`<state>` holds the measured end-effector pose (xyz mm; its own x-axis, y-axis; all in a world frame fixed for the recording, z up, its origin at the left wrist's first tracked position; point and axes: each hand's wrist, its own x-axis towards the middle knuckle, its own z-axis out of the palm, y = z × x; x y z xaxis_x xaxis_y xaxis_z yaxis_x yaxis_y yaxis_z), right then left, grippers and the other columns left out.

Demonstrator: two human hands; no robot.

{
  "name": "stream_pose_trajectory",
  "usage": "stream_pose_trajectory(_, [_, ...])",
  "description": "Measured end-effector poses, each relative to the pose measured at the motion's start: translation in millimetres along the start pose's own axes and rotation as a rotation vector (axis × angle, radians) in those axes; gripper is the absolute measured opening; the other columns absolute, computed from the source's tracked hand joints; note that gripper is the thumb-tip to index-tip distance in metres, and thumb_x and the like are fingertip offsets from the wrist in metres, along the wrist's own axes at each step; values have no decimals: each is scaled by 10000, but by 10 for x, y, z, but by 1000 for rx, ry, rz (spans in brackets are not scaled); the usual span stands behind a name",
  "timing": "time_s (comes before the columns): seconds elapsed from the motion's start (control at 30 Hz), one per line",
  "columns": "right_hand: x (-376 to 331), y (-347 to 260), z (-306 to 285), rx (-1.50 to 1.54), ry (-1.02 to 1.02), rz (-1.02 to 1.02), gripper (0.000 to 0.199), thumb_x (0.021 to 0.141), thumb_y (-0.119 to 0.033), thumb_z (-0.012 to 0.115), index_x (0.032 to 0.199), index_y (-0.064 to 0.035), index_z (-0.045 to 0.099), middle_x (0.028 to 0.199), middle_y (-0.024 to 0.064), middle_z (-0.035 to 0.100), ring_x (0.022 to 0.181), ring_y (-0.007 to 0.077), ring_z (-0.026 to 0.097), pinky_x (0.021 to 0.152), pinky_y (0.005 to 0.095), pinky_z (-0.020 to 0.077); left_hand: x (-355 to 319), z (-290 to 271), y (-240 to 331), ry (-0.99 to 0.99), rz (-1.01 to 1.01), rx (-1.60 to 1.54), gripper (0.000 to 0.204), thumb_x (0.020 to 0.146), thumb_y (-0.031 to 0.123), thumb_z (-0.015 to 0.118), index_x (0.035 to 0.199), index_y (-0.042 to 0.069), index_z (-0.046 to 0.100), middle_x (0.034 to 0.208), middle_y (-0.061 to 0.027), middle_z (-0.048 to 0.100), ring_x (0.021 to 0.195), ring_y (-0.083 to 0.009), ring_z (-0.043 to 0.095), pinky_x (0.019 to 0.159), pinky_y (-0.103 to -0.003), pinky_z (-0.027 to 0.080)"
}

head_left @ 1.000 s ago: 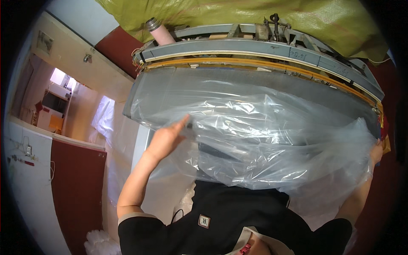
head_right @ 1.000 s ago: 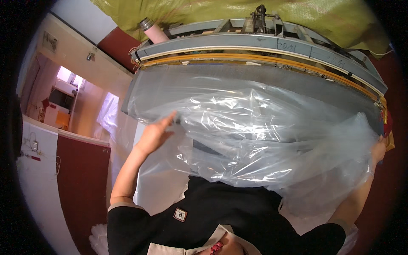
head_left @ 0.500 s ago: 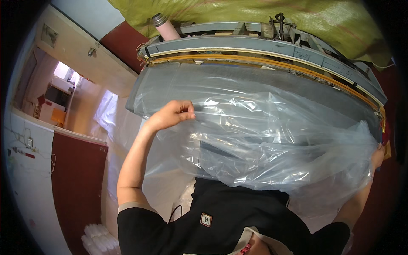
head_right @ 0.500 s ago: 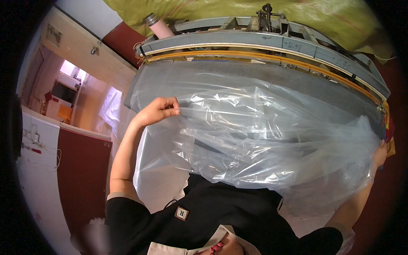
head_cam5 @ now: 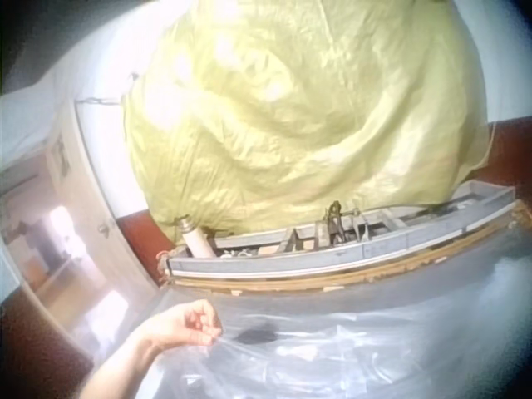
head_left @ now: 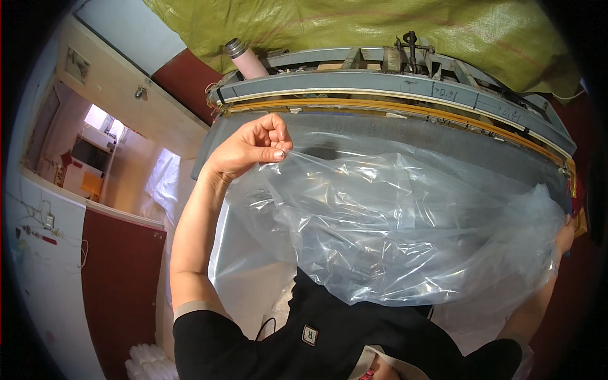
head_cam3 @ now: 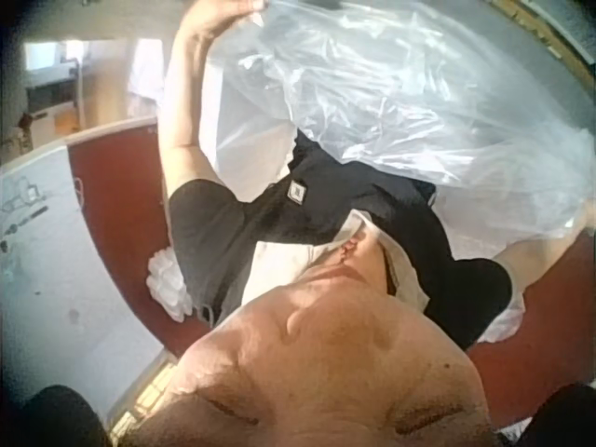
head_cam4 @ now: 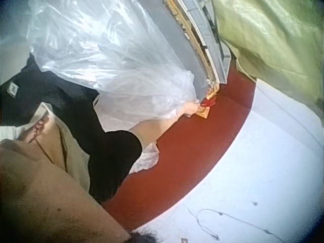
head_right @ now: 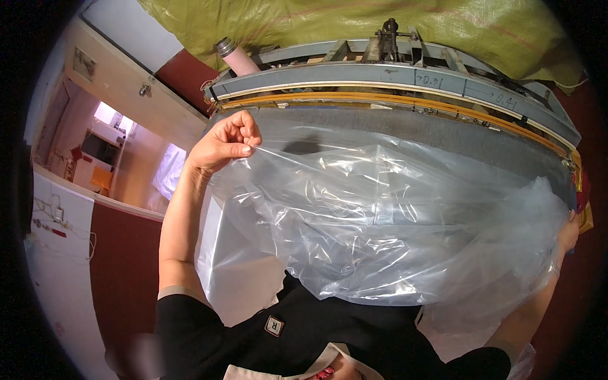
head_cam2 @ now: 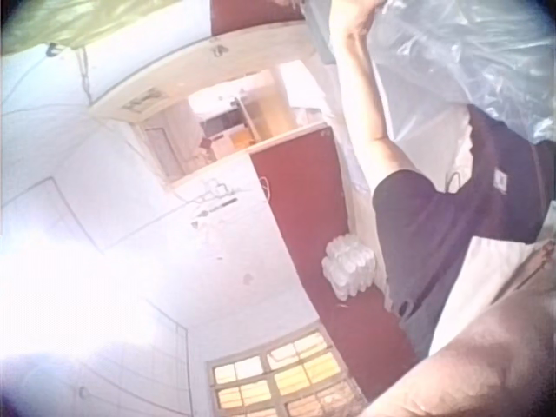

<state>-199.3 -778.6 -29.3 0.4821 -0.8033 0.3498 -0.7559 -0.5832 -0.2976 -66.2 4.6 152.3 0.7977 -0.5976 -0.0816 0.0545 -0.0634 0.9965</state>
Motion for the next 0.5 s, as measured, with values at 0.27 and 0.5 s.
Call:
stream_pose_trajectory(0.27, [171,191,132,70,11,-37,465,896,-430,327,1117,-74,526,1090,170,551,1010,345,504,850,379,385,635,-377,-702,489,264,1143,126,706,32,592,821,26,543,737,-120,580,695,-240,570,624,-317,451])
stream_pose_trajectory(0.5, [357,1046,19,832,-88,104,455,848,-400,496,1082,-13,552,1047,114,579,968,221,535,835,304,403,935,-182,-1466,780,270,1205,90,729,101,595,780,39,555,764,-121,582,765,-306,550,645,-382,439])
